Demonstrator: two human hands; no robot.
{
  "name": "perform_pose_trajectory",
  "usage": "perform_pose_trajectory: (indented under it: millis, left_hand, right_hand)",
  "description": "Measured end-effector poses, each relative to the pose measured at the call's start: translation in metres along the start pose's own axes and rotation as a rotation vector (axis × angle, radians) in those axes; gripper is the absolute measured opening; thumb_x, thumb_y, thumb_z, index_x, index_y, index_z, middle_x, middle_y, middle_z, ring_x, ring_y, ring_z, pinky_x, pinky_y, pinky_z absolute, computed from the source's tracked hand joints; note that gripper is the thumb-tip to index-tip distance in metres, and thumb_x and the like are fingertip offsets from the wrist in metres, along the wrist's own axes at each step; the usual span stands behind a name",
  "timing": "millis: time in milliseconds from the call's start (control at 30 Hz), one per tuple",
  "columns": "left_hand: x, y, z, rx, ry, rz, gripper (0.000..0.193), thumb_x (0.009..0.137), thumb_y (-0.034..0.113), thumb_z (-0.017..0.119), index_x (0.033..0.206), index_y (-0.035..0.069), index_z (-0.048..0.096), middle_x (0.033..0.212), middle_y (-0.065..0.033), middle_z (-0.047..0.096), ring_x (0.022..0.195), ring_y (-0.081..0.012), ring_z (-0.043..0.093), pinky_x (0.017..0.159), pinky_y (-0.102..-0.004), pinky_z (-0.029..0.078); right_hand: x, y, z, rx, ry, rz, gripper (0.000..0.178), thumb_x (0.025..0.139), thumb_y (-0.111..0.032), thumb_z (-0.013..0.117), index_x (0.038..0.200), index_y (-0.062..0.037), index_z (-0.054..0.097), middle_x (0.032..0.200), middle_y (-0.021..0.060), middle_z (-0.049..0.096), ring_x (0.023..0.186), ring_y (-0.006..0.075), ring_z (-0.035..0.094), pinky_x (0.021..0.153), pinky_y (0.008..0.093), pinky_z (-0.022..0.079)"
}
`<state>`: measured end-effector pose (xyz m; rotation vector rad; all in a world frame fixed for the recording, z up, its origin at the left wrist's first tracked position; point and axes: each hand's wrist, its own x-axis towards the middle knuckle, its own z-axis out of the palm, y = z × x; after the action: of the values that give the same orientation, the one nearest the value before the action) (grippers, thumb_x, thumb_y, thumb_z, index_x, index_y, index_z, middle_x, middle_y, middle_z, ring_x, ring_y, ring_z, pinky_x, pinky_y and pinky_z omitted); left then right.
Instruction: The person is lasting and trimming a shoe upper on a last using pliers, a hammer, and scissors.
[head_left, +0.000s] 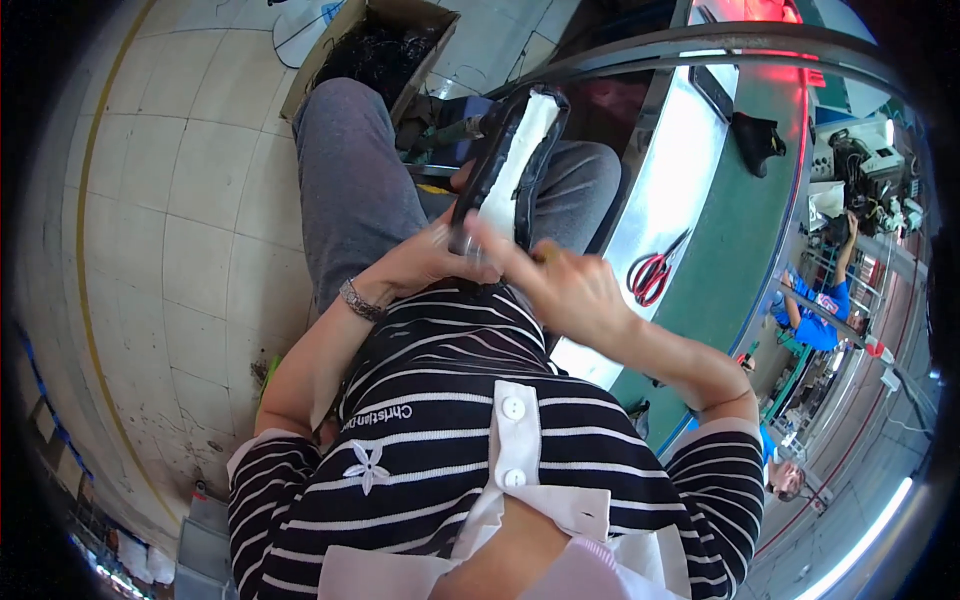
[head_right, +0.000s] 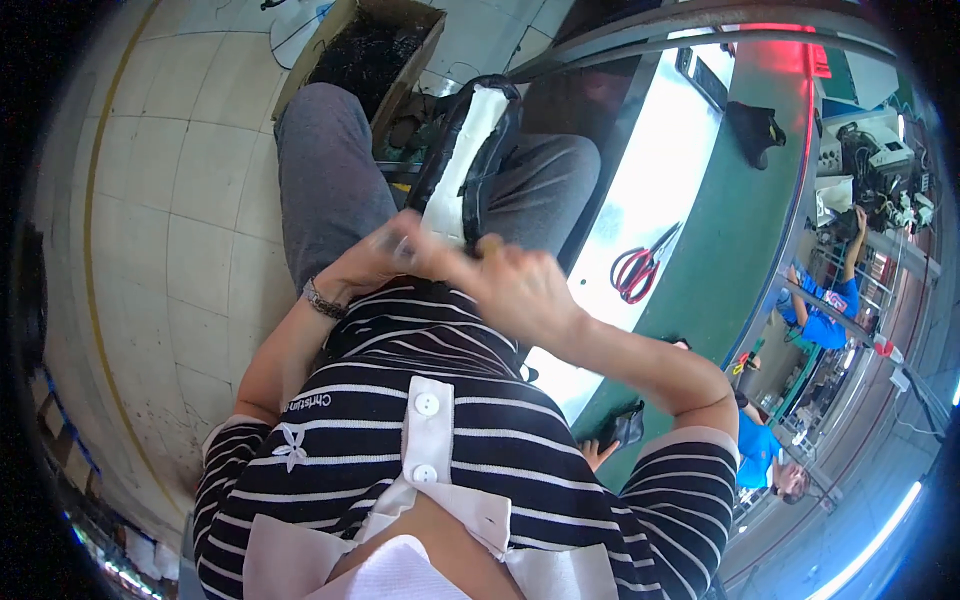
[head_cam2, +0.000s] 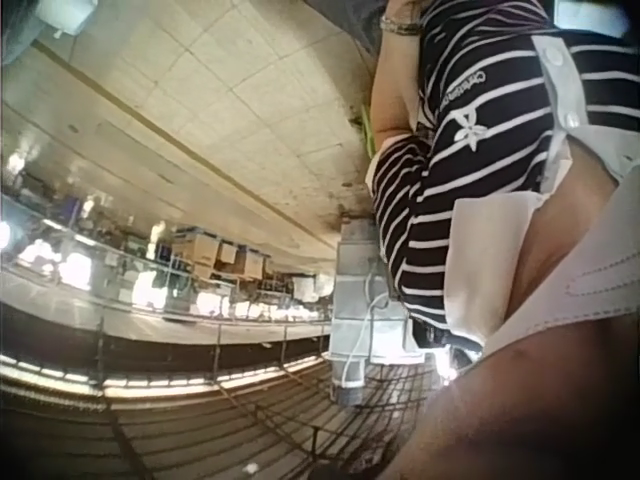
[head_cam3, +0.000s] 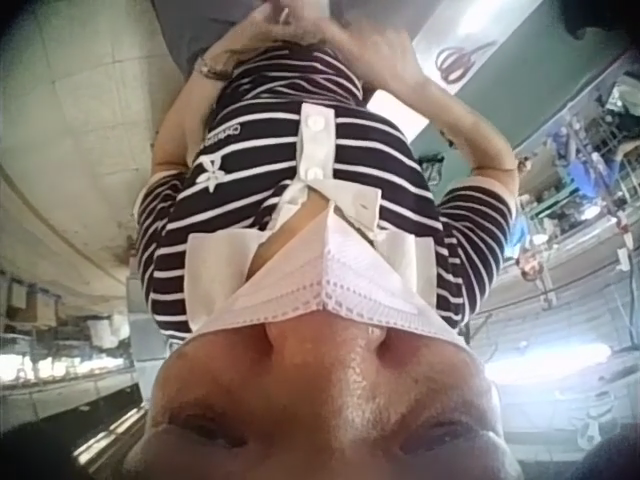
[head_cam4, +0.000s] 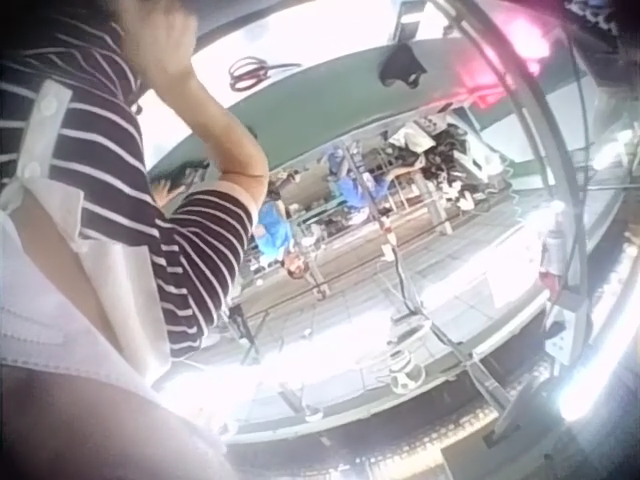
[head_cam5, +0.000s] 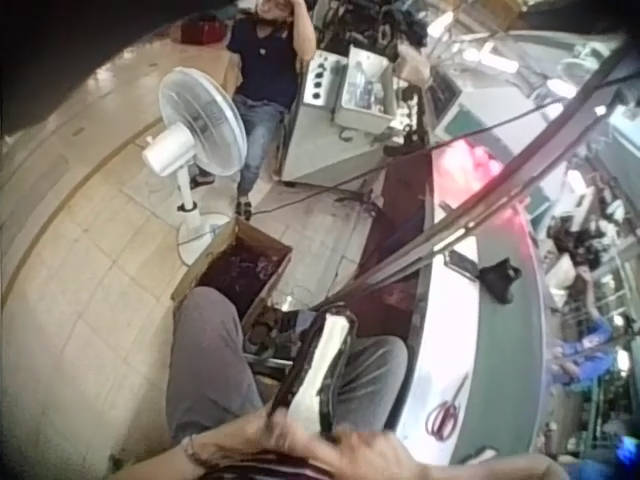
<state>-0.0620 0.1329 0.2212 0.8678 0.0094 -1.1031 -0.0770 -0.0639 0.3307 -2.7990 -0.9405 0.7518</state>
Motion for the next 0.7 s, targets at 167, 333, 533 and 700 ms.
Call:
perform_pose_trajectory:
  millis: [167, 333, 533, 700]
  left_hand:
    - [0.013, -0.028, -0.015, 0.029, 0.027, 0.018, 0.076, 0.072, 0.015, 0.083, 0.134, 0.002, 0.040, 0.125, -0.0102, 0.055, 0.112, -0.0153, 0.056, 0.093, -0.0317, 0.048]
    - [0.007, -0.008, 0.002, 0.243, 0.039, -0.073, 0.070, 0.071, 0.019, 0.083, 0.128, 0.001, 0.047, 0.118, -0.0082, 0.061, 0.106, -0.0141, 0.058, 0.091, -0.0300, 0.048]
    - [0.003, 0.011, 0.009, 0.335, 0.084, -0.114, 0.056, 0.076, 0.014, 0.078, 0.123, 0.000, 0.052, 0.115, -0.0074, 0.062, 0.100, -0.0138, 0.060, 0.086, -0.0288, 0.050]
    - [0.006, -0.013, -0.001, 0.213, 0.033, -0.084, 0.048, 0.073, 0.012, 0.083, 0.114, 0.002, 0.060, 0.106, -0.0048, 0.065, 0.098, -0.0121, 0.060, 0.086, -0.0267, 0.048]
  right_hand:
    - [-0.013, -0.009, -0.012, 0.092, -0.038, -0.123, 0.088, 0.082, -0.004, 0.054, 0.151, -0.0405, 0.014, 0.075, 0.0138, 0.058, 0.050, 0.0230, 0.061, 0.038, 0.0338, 0.049]
    - [-0.009, -0.001, 0.001, 0.009, -0.125, 0.105, 0.078, 0.088, -0.013, 0.055, 0.151, -0.0388, 0.016, 0.071, 0.0126, 0.057, 0.050, 0.0204, 0.060, 0.035, 0.0319, 0.047]
    - [-0.023, -0.007, 0.011, 0.148, 0.182, -0.147, 0.076, 0.089, -0.013, 0.054, 0.149, -0.0418, 0.019, 0.071, 0.0131, 0.058, 0.049, 0.0227, 0.061, 0.035, 0.0340, 0.046]
    - [-0.005, 0.008, -0.016, 0.099, 0.019, 0.024, 0.075, 0.089, -0.012, 0.055, 0.151, -0.0375, 0.019, 0.071, 0.0124, 0.062, 0.044, 0.0205, 0.059, 0.035, 0.0320, 0.045]
